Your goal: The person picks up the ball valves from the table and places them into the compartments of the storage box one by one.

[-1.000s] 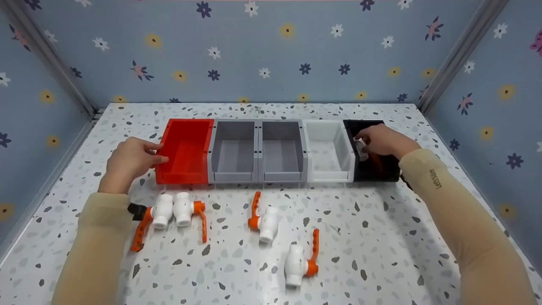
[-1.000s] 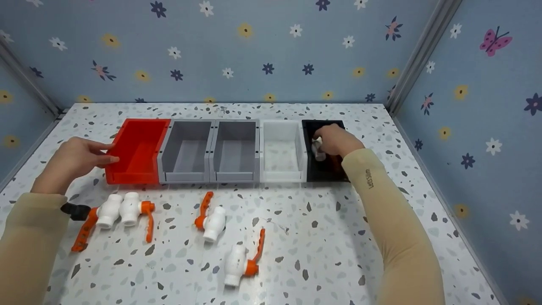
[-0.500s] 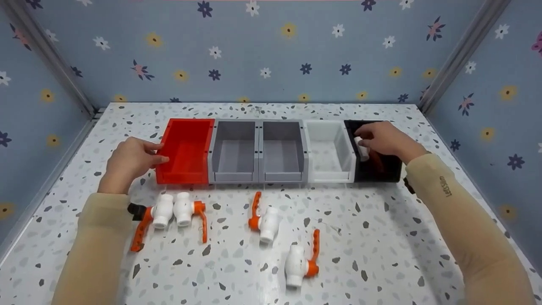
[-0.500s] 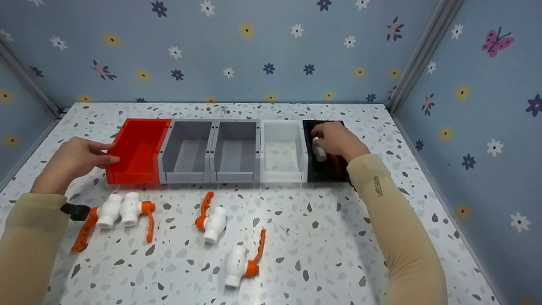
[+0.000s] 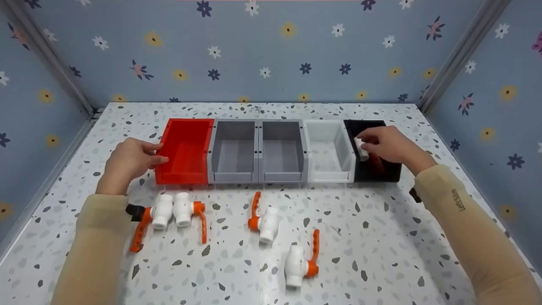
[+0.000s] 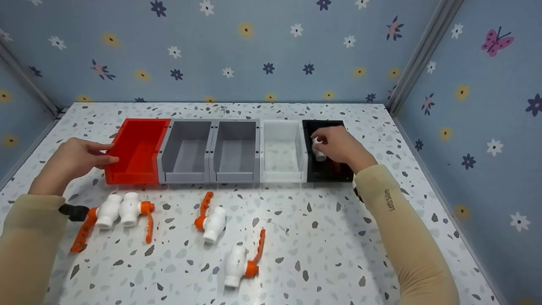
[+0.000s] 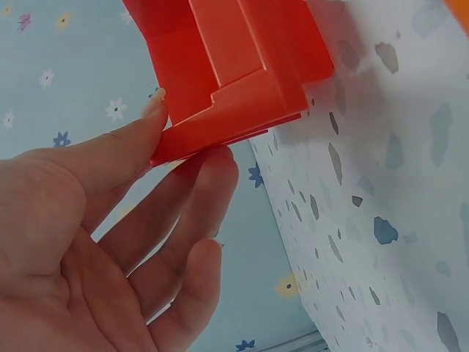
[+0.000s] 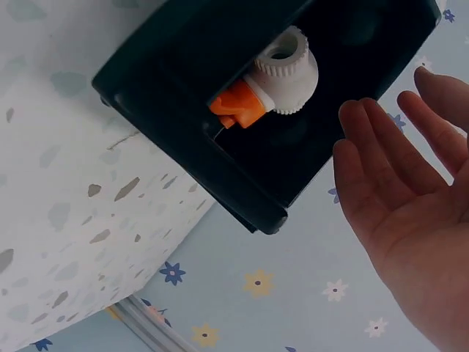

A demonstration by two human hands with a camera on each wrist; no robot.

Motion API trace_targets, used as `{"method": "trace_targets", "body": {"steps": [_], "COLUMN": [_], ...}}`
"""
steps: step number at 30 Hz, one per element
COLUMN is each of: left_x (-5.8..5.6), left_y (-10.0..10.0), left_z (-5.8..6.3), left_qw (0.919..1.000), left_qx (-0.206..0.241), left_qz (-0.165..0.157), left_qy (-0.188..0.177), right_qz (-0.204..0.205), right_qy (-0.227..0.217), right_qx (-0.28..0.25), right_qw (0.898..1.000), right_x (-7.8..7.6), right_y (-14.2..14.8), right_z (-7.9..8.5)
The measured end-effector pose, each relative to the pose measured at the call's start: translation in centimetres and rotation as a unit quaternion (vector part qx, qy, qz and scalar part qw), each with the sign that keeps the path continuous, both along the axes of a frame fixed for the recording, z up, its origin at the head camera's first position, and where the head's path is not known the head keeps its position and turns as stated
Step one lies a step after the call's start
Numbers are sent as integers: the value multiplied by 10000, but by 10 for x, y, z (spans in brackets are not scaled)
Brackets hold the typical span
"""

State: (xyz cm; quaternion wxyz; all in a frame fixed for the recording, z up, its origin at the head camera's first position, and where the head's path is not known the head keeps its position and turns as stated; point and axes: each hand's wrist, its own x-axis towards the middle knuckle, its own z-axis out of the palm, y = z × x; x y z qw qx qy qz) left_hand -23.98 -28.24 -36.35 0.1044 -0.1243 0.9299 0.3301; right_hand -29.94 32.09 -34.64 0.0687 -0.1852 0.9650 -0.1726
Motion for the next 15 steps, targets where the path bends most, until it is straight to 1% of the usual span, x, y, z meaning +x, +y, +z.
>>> {"method": "trace_targets", "body": {"steps": [6, 10, 13, 15], "left_x": [1, 1, 2, 2], "left_y": [0, 0, 0, 1], "left_z": [0, 1, 1, 1], "left_qw": [10000, 9999, 9999, 9999], "left_qx": [97, 120, 136, 129], "left_qz": [5, 15, 24, 23], "left_qy": [-22, -8, -31, -32], "right_qz": [42, 134, 163, 181], "right_qy": [30, -49, -31, 71], "right_qx": [-132, -245, -203, -145], "right_qw": [9999, 9996, 9997, 9997], "right_x": [12, 20, 26, 28], "right_y": [-2, -7, -12, -13], "right_z": [-3, -3, -2, -2]}}
